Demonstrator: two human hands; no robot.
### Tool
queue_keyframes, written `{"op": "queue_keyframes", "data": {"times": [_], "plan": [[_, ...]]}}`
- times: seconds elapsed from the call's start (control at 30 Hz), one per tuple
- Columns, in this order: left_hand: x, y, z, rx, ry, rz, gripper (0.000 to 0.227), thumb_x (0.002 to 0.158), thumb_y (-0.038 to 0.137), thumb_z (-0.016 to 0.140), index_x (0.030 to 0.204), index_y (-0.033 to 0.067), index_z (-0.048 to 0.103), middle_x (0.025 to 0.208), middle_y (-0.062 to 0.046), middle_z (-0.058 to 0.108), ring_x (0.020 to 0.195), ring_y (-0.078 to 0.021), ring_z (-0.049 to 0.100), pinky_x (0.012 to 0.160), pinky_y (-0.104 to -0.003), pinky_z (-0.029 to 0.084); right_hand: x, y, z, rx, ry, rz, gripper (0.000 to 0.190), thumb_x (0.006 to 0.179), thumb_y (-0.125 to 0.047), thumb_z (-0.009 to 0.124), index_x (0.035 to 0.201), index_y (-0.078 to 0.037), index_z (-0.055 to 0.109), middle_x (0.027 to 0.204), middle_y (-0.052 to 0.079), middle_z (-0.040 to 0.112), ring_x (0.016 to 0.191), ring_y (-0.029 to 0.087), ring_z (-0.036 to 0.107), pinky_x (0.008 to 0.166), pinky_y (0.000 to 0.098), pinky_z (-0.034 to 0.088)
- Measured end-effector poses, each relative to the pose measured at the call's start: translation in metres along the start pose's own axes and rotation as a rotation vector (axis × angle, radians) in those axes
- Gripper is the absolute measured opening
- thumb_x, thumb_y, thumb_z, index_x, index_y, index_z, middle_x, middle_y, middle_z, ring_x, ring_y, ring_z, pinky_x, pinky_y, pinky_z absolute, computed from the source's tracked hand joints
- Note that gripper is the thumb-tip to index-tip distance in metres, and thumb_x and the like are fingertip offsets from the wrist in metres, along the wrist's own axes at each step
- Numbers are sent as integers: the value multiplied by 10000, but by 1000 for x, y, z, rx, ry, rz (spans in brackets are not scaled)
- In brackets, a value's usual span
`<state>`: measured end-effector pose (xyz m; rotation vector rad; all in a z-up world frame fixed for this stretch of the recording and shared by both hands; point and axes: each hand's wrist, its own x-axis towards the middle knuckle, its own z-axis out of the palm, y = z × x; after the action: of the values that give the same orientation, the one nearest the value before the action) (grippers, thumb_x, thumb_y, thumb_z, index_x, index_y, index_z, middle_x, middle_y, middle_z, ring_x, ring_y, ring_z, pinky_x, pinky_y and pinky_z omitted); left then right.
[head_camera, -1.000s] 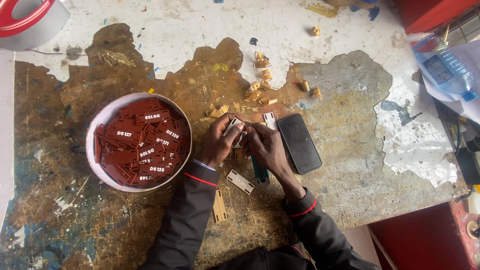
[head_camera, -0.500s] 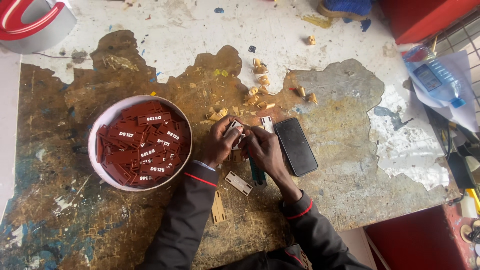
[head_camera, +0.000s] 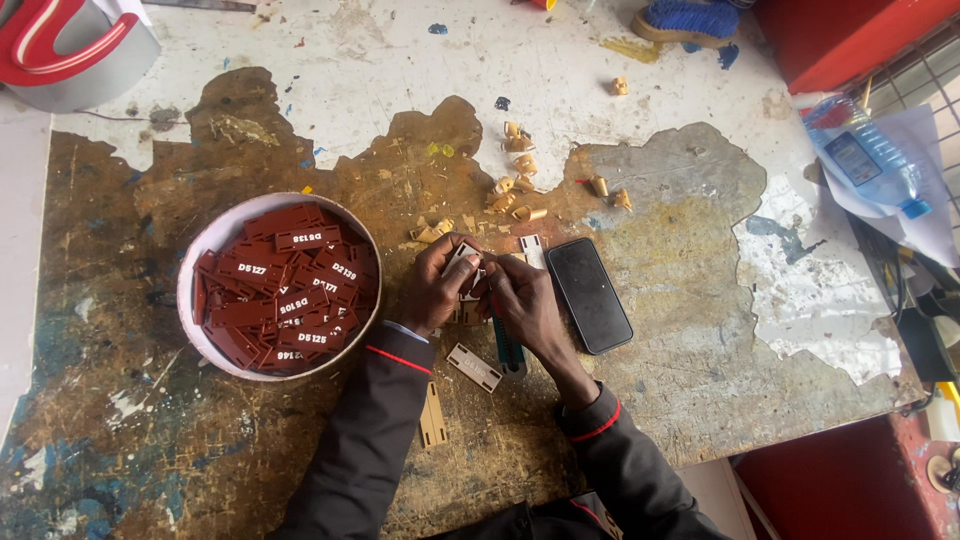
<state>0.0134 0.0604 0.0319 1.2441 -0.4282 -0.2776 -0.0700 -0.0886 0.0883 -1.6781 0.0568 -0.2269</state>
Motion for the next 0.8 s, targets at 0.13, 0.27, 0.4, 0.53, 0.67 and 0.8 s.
{"op": "queue_keyframes", "data": {"times": [0.13,0.27,0.4,0.53,0.67,0.8], "plan": [[0,3,0,27,7,16,150,1068,108,716,1171,20,781,592,-122,634,567,-156,610,602,-287,491,0,20,-5,33,3,22,319,1190,-113,560,1044,65,780,766,213,800,605,282,816,553,372,662],[-2,4,2,20,20,8,151,1068,120,722,1163,23,788,630,-133,674,578,-157,633,607,-303,516,-1,17,-2,62,2,28,302,1184,-115,579,1050,57,789,756,202,796,605,278,818,536,362,652],[-4,13,3,30,12,24,151,1065,119,718,1149,10,779,658,-139,687,566,-161,622,585,-299,494,-1,16,0,78,4,27,305,1187,-121,576,1075,69,787,783,205,800,632,289,823,553,373,663],[-2,-6,-4,40,30,25,155,1060,108,712,1168,12,766,733,-148,727,582,-168,639,596,-319,511,-1,-2,2,37,4,32,303,1181,-122,586,1017,36,786,729,176,781,626,228,793,544,344,636],[0,-11,-11,73,15,7,161,1075,114,699,1179,9,764,763,-157,756,595,-170,653,602,-321,519,-2,-7,3,55,-7,33,317,1188,-163,605,983,-6,790,669,155,758,615,218,803,552,308,624],[-2,-26,-15,49,21,10,160,1074,123,697,1179,17,753,825,-138,783,619,-144,638,615,-301,506,-2,4,2,72,-13,44,313,1185,-141,593,977,2,778,671,158,739,598,232,792,563,337,643]]}}
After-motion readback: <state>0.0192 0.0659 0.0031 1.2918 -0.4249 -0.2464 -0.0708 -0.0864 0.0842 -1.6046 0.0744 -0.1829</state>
